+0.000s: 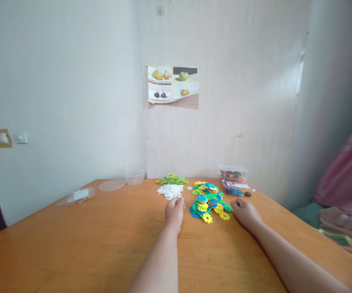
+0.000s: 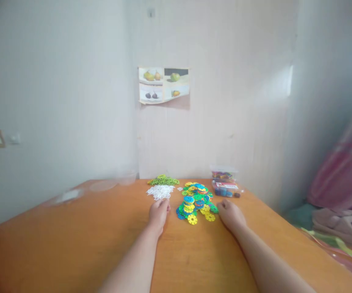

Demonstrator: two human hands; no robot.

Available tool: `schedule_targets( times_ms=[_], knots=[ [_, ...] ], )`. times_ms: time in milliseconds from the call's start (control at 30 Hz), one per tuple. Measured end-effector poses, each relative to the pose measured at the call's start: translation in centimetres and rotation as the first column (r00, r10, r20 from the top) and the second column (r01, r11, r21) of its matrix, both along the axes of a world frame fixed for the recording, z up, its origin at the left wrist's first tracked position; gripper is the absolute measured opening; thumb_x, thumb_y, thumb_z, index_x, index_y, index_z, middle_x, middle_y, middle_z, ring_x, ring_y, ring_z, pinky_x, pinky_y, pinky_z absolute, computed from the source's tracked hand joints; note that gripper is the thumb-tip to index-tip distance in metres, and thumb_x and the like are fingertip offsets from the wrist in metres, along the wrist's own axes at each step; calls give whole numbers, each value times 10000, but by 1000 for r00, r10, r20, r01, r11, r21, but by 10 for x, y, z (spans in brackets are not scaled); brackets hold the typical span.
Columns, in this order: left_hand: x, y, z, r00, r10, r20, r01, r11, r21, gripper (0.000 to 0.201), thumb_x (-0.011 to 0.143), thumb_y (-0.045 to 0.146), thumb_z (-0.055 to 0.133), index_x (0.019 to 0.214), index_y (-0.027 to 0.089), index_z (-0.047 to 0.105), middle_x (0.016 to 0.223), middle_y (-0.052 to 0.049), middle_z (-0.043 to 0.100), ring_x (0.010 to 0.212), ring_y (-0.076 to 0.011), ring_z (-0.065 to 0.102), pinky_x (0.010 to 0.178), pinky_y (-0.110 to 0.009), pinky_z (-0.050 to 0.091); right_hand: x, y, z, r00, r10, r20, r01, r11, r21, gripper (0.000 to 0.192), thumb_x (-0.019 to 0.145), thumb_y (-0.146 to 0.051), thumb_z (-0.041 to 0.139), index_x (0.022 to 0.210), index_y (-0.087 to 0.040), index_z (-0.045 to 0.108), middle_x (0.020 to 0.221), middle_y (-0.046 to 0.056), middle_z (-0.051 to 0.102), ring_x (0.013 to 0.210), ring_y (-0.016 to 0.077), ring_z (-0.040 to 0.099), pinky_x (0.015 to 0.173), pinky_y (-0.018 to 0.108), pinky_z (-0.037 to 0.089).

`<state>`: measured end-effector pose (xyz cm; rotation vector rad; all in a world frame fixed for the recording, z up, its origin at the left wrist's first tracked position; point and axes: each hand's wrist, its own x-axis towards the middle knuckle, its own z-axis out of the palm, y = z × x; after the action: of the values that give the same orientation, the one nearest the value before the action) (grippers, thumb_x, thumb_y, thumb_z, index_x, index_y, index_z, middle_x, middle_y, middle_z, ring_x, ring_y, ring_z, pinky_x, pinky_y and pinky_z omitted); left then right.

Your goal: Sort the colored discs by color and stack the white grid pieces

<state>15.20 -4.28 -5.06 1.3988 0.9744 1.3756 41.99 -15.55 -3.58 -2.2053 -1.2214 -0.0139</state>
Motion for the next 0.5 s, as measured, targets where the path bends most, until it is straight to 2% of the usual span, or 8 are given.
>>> schedule_targets(
  times_ms=[300,500],
  knots=[
    [-8,-9,12,998,-38,59,40,998,-39,314,704,460,586,602,167,541,588,-16,576,581,-133,542,569,-237,424,1,0,1,1000,-26,2,26,1000,9,299,858,-423,420,678,-207,520,720,54,633,685,181,562,550,256,289],
    [-28,-14,19,996,-68,65,71,996,-50,327,700,465,611,600,157,560,583,-14,581,587,-126,537,595,-239,438,3,1,0,1000,-31,7,31,999,22,302,857,-413,416,683,-201,543,715,56,633,684,180,560,560,254,301]
  ],
)
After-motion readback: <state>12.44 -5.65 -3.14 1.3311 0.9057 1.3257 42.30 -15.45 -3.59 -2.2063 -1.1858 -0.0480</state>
